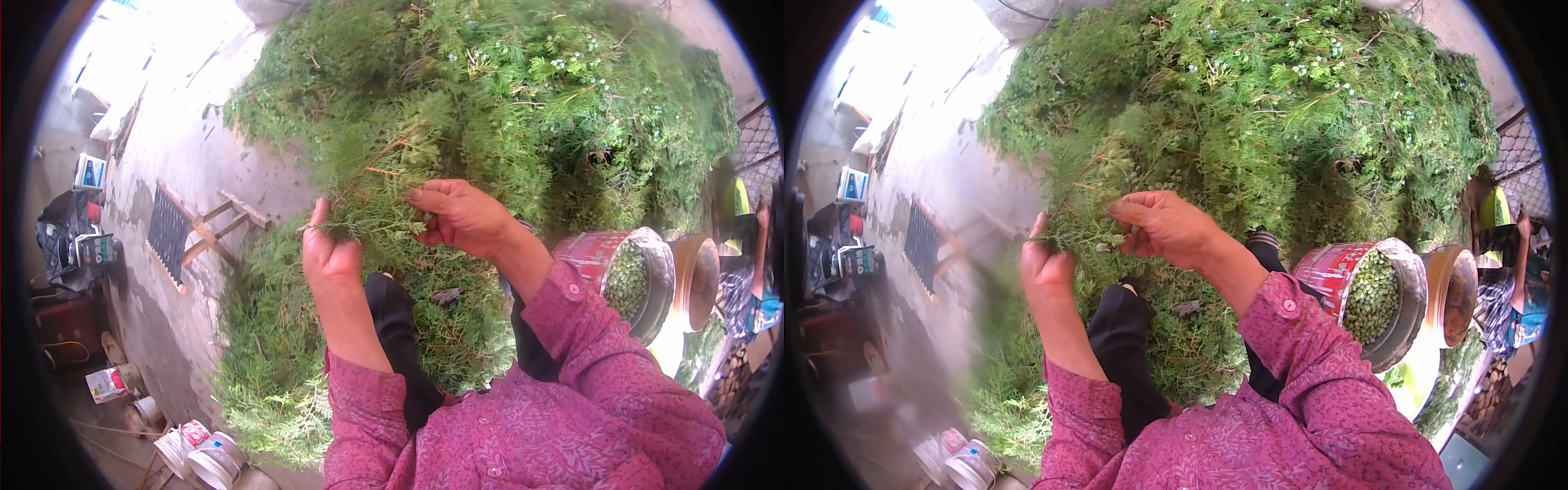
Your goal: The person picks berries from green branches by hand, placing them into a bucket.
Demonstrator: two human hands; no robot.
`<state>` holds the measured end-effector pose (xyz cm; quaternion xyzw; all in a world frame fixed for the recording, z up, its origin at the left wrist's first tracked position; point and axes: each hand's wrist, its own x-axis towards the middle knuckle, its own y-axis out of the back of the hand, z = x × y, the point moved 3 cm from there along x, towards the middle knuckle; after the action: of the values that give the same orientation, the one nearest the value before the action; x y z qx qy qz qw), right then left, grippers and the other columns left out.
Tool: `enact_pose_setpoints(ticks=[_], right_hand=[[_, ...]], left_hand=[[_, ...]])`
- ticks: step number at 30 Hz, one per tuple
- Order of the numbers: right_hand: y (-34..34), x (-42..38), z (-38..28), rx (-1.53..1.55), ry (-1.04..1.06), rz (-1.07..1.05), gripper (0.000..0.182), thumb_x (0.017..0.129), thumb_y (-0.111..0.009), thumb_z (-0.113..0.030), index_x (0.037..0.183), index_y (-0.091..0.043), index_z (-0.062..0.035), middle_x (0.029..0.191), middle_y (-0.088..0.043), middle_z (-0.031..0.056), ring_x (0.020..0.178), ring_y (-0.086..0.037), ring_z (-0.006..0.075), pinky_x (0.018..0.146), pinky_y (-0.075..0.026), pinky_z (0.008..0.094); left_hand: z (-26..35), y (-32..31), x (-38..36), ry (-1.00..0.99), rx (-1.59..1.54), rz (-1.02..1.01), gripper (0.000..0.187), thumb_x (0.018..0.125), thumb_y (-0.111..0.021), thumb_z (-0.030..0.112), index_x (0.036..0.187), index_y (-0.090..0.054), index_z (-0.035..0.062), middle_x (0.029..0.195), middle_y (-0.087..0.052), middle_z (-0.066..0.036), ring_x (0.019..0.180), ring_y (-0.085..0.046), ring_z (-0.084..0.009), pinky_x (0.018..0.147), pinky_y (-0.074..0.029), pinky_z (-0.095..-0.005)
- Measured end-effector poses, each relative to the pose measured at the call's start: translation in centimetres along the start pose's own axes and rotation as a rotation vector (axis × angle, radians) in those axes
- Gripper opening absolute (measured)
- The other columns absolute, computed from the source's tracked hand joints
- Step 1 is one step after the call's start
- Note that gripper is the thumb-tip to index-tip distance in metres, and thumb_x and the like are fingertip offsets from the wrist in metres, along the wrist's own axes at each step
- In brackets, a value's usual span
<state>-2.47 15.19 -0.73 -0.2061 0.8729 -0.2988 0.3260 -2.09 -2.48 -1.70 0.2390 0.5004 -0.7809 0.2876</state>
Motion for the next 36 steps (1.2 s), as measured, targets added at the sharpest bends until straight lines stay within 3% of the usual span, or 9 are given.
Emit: enact_pose_setpoints(ticks=[10,14,16,21,24,26,28,32,36], right_hand=[[-0.3,-0.3,-0.1,-0.165,-0.033,-0.064,0.034,0.078,-0.063,-0.014,0.107,-0.053,0.0007,0.075,-0.061,0.0035,0.060,-0.058,0.0106,0.053,-0.044,0.0220],[-0.8,-1.0,-1.0,-0.283,0.035,-0.090,0.033,0.076,-0.064,-0.015,0.103,-0.055,0.0007,0.072,-0.060,0.0026,0.059,-0.058,0.0100,0.051,-0.043,0.0216],[-1.1,-1.0,-1.0,-0.490,-0.013,-0.084,0.028,0.074,-0.065,-0.015,0.098,-0.058,-0.0012,0.069,-0.059,0.0009,0.058,-0.057,0.0094,0.049,-0.042,0.0216],[-1.1,-1.1,-1.0,-0.445,0.063,-0.015,0.019,0.073,-0.063,-0.014,0.089,-0.059,-0.0045,0.066,-0.057,0.0007,0.054,-0.055,0.0091,0.047,-0.040,0.0209],[-1.0,-1.3,-1.2,-0.412,0.079,-0.014,0.014,0.074,-0.060,-0.012,0.085,-0.057,-0.0041,0.065,-0.057,0.0013,0.053,-0.054,0.0092,0.047,-0.040,0.0205],[-0.4,-1.5,-1.2,-0.390,0.077,-0.031,0.012,0.074,-0.058,-0.011,0.084,-0.056,-0.0035,0.065,-0.057,0.0017,0.053,-0.054,0.0094,0.047,-0.040,0.0204],[0.5,-1.4,-1.1,-0.139,0.076,-0.079,0.013,0.075,-0.054,-0.008,0.088,-0.054,-0.0026,0.073,-0.058,0.0041,0.058,-0.056,0.0103,0.048,-0.042,0.0202],[0.0,-1.4,-1.2,-0.102,0.034,-0.021,0.016,0.079,-0.053,-0.010,0.092,-0.052,-0.0025,0.083,-0.059,0.0067,0.064,-0.057,0.0116,0.049,-0.043,0.0202],[0.0,-0.5,0.5,-0.131,-0.030,-0.054,0.027,0.079,-0.061,-0.019,0.099,-0.051,-0.0023,0.089,-0.058,0.0073,0.070,-0.058,0.0124,0.051,-0.044,0.0206]], left_hand=[[0.0,-0.4,-0.3,0.003,0.017,-0.006,0.030,0.090,-0.045,0.017,0.113,-0.046,-0.0010,0.113,-0.052,-0.015,0.103,-0.050,-0.0304,0.094,-0.037,-0.0446],[0.0,-0.5,-0.4,-0.005,0.049,-0.020,0.030,0.090,-0.045,0.017,0.113,-0.046,-0.0010,0.114,-0.052,-0.015,0.105,-0.049,-0.0301,0.095,-0.036,-0.0443],[-0.3,-0.7,-0.7,-0.012,0.086,-0.030,0.030,0.090,-0.045,0.017,0.114,-0.046,-0.0009,0.114,-0.052,-0.015,0.105,-0.048,-0.0297,0.095,-0.036,-0.0442],[-0.1,-0.6,-0.4,0.016,0.094,-0.070,0.029,0.089,-0.045,0.017,0.113,-0.047,-0.0003,0.115,-0.051,-0.015,0.106,-0.048,-0.0285,0.095,-0.036,-0.0437],[1.6,-0.1,-0.3,-0.078,0.149,0.047,0.028,0.090,-0.044,0.016,0.112,-0.047,-0.0005,0.115,-0.051,-0.015,0.105,-0.048,-0.0283,0.096,-0.036,-0.0434],[3.0,0.7,0.1,-0.202,0.005,0.086,0.027,0.090,-0.042,0.014,0.111,-0.047,-0.0008,0.115,-0.051,-0.015,0.105,-0.049,-0.0281,0.096,-0.035,-0.0431],[3.2,-0.1,-1.0,-0.260,0.051,0.156,0.027,0.091,-0.040,0.014,0.113,-0.047,-0.0013,0.115,-0.051,-0.016,0.105,-0.049,-0.0281,0.097,-0.036,-0.0423],[3.0,0.0,-0.8,-0.256,0.074,0.091,0.029,0.091,-0.039,0.014,0.114,-0.046,-0.0024,0.115,-0.052,-0.016,0.105,-0.049,-0.0282,0.096,-0.036,-0.0414],[2.4,-0.2,-0.5,-0.227,0.029,0.108,0.030,0.092,-0.038,0.016,0.114,-0.046,-0.0033,0.116,-0.051,-0.016,0.106,-0.048,-0.0284,0.097,-0.035,-0.0416]])
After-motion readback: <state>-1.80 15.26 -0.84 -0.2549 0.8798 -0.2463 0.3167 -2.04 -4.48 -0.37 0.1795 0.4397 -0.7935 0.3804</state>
